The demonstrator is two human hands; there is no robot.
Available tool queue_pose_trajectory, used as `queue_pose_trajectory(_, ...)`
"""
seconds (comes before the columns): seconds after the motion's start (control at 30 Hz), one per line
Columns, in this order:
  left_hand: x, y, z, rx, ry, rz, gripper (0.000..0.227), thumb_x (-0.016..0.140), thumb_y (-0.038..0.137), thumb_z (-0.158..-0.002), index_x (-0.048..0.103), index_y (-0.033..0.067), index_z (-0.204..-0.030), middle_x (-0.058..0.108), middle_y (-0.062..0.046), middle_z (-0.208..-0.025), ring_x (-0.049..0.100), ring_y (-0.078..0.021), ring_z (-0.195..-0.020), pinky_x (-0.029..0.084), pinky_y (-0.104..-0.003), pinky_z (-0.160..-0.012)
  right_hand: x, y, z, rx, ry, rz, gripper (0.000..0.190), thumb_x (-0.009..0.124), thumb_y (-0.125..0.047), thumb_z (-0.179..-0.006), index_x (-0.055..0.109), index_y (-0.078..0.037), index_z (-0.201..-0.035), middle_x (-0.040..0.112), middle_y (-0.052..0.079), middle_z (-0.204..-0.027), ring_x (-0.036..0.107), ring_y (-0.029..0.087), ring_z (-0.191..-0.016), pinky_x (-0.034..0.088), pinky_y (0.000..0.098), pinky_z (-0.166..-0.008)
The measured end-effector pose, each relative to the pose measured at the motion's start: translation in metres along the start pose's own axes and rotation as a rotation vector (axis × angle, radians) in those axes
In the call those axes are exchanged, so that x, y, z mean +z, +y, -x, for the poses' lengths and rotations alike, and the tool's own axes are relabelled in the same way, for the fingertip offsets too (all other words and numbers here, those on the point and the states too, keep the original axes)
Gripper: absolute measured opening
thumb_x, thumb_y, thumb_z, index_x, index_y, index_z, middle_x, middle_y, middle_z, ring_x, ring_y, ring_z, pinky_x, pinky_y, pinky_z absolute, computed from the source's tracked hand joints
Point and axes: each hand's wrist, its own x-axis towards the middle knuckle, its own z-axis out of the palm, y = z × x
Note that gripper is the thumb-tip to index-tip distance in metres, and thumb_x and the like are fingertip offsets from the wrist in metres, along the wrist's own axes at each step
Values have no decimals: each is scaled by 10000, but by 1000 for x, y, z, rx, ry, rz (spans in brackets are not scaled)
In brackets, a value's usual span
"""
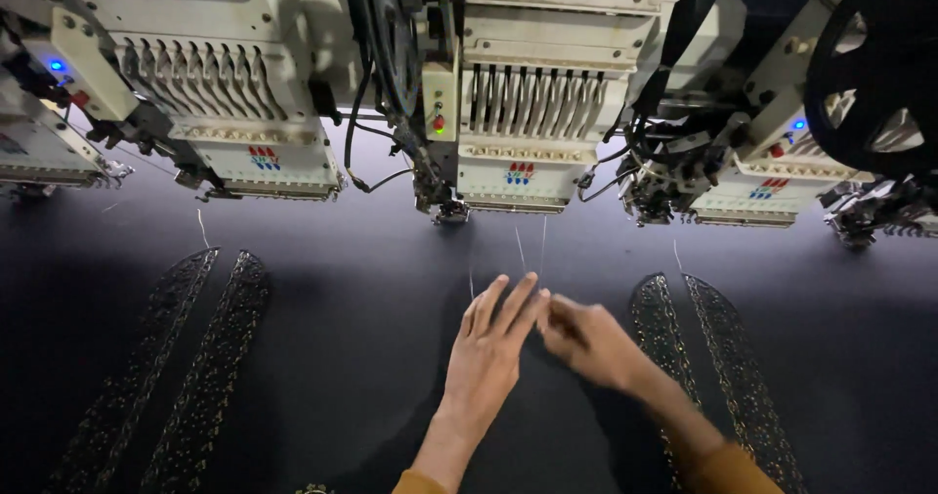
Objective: The person operates a row of industrial embroidery machines, manually threading needles and adjusting the black fabric as the machines stitch gold paisley patterns. The person moves along the line of machines, checking the work and re-threading needles as needed.
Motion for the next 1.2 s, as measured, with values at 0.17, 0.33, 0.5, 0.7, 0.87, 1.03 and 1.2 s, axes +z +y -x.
queue_pose_trajectory(0.17, -8, 5, -3, 153, 19, 117, 435, 628, -49, -872, 644, 73, -1290, 475, -38, -1574, 407, -299, -1455, 382, -458, -1169, -29, -62, 28, 181, -294, -299, 100, 625, -123, -997, 618, -119, -897, 527, -2, -667, 529, 103, -525, 507, 264, -520)
queue_pose_trajectory(0.33, -8, 15, 4, 129, 169, 465, 182, 489, -102, -988, 619, 18, -949, 685, -99, -982, 672, -310, -1185, 484, -445, -1149, -46, -30, -1, 155, -223, -298, 160, 601, -68, -935, 745, -110, -881, 741, 29, -761, 711, 136, -659, 584, 279, -578)
queue_pose_trajectory(0.5, -6, 16, 9, 125, 126, 569, 317, 516, -155, -912, 653, -47, -1177, 752, -134, -999, 739, -245, -954, 507, -432, -1115, -31, -17, -68, 621, 240, -754, 534, 495, -314, -1023, 553, 99, -1356, 665, 296, -1312, 685, 408, -1125, 580, 453, -972)
queue_pose_trajectory(0.7, -15, 16, 7, 69, 130, 559, 313, 496, -124, -945, 640, 9, -1189, 709, -73, -887, 712, -230, -820, 509, -444, -1040, -23, 25, -110, 807, 365, -1165, 94, 537, -184, -1022, 587, -110, -996, 526, 57, -624, 493, 201, -485, 447, 311, -526)
queue_pose_trajectory(0.87, -14, 13, 8, 46, 159, 544, 278, 558, -94, -982, 614, 27, -1225, 730, -74, -985, 727, -240, -932, 522, -426, -970, -28, 28, -126, 781, 322, -1269, 185, 491, -149, -995, 544, -116, -821, 511, 15, -665, 435, 142, -569, 411, 284, -554)
queue_pose_trajectory(1.03, -15, 13, 3, -2, 228, 497, 190, 579, 4, -1026, 614, 17, -1212, 722, -127, -1097, 701, -295, -1033, 540, -426, -945, -37, 9, -125, 750, 379, -1068, 161, 608, -86, -915, 574, -131, -765, 502, -6, -595, 392, 124, -490, 353, 264, -464)
queue_pose_trajectory(1.2, -15, 14, 1, -30, 222, 526, 231, 508, 132, -1081, 635, -9, -1213, 710, -157, -1130, 683, -339, -1103, 560, -461, -994, -41, 0, -130, 688, 496, -1063, 227, 461, -66, -988, 634, -60, -841, 462, 12, -638, 379, 128, -536, 361, 256, -467)
